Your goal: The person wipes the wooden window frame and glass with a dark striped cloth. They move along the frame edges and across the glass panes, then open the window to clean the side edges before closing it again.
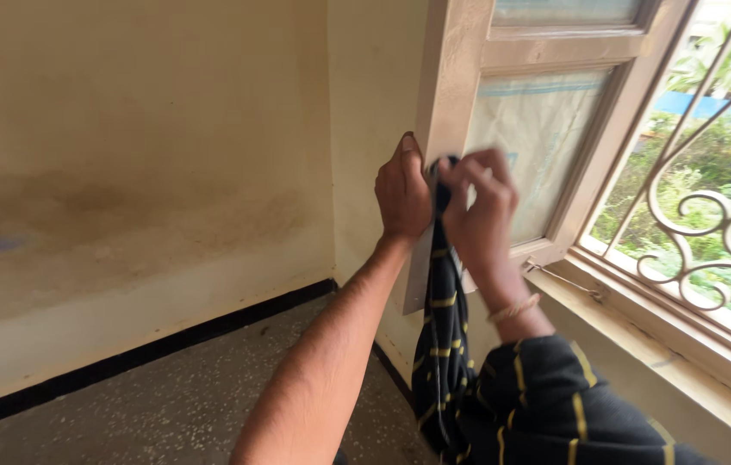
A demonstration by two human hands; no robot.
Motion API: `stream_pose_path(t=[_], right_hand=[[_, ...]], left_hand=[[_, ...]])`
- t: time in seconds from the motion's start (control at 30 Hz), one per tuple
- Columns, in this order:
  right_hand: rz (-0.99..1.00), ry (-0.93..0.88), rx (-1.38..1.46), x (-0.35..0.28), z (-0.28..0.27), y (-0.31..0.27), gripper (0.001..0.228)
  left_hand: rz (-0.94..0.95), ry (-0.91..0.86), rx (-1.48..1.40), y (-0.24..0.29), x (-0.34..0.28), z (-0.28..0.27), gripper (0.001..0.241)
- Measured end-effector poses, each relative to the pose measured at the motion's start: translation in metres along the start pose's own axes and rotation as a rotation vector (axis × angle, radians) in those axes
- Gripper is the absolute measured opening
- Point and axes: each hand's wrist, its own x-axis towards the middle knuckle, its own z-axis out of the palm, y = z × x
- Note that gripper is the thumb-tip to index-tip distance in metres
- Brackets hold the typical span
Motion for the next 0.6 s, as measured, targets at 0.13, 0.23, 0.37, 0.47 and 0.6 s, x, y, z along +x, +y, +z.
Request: stream_pose_path(t=[0.13,0.23,0.37,0.47,0.6], right_hand=[[0.126,-0.008,-0.007,-0.042,0.0,-0.001,0.009],[0.292,-0.025,0.002,-0.067,0.001,0.004,0.01],[0.488,-0.098,0.018,-0.089,0.002,0.015,0.009],[0.731,-0.247,0.056,-0.106,-0.002,0.022,0.006],[0.909,-0.227,0.114,-0.126,-0.015,0.015,0.005]], left_hand=[[-0.152,-0.069,-0.199,-0.007,-0.008,0.012,0.046],[-0.612,-0.314,-0.258,-0.001,-0.012,0.009,0.055],[-0.447,-0.353,-0.24,0.005,-0.002,-0.007,0.054],[-0.378,-0.441,-0.148,0.008,0.003,-0.018,0.06],[-0.219,-0.462,-0.208,0.007,0.003,-0.029,0.061]])
